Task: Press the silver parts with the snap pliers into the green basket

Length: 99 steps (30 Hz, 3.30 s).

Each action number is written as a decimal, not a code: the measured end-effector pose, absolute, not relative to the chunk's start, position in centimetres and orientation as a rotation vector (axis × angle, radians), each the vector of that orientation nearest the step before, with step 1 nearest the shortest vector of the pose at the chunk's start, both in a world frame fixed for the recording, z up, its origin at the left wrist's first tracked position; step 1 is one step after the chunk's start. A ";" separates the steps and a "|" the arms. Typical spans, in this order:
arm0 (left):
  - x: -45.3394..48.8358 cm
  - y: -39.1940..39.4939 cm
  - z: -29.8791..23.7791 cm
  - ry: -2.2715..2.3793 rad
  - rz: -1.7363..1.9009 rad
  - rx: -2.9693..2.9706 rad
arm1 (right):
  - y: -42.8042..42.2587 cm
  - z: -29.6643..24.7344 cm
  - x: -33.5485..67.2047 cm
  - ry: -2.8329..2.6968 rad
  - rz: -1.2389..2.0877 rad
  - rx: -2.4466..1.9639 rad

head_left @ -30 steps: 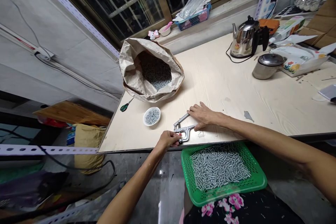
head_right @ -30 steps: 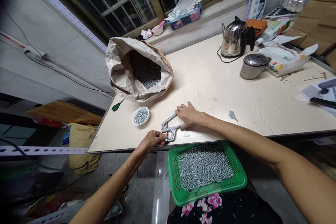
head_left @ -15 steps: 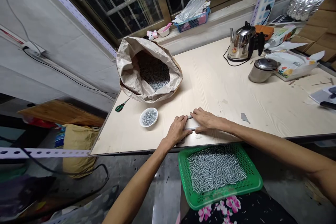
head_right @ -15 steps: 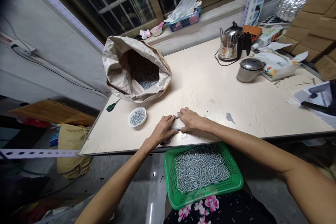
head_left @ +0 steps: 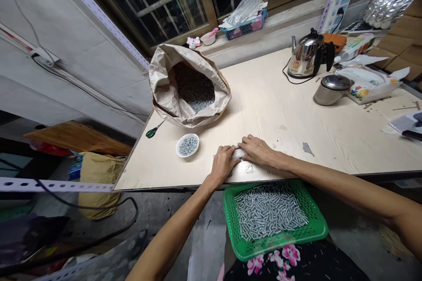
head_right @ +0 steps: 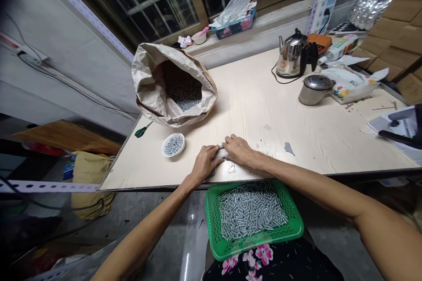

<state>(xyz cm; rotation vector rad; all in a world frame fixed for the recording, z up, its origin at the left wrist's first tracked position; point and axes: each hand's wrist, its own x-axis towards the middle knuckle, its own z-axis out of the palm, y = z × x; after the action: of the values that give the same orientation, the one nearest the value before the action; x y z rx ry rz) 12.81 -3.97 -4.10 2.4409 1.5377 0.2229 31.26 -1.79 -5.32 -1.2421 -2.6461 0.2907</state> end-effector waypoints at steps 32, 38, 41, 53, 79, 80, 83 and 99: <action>8.5 -5.8 -1.6 2.021 -0.238 1.737 | -5.2 -7.5 29.1 -2.533 0.188 -1.206; 6.9 -4.1 -0.5 2.016 -0.244 1.908 | -3.7 -7.8 29.5 -2.459 0.198 -1.248; 7.3 -5.7 0.7 2.012 -0.016 1.914 | -3.5 -8.0 30.0 -2.417 0.211 -1.272; 3.7 -3.7 1.1 2.219 0.423 2.049 | -3.6 -9.0 29.6 -2.376 0.093 -1.242; -2.8 -7.1 -0.4 2.576 0.321 1.780 | -3.4 -9.8 29.5 -2.396 -0.092 -1.189; -2.3 -6.9 -0.3 2.580 0.279 1.943 | -3.4 -9.8 29.5 -2.395 -0.094 -1.187; -1.3 -5.5 -0.2 2.429 0.069 2.217 | -3.4 -9.8 29.4 -2.390 -0.098 -1.183; -2.5 -3.9 0.1 2.319 0.371 2.102 | -3.5 -9.7 29.3 -2.389 -0.092 -1.223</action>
<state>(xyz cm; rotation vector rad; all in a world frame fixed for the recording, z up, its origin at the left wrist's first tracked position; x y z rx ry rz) -2.47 -3.85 0.10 2.1024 2.3186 0.3707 29.30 -3.49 -9.66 -1.2229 -2.3894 -0.0918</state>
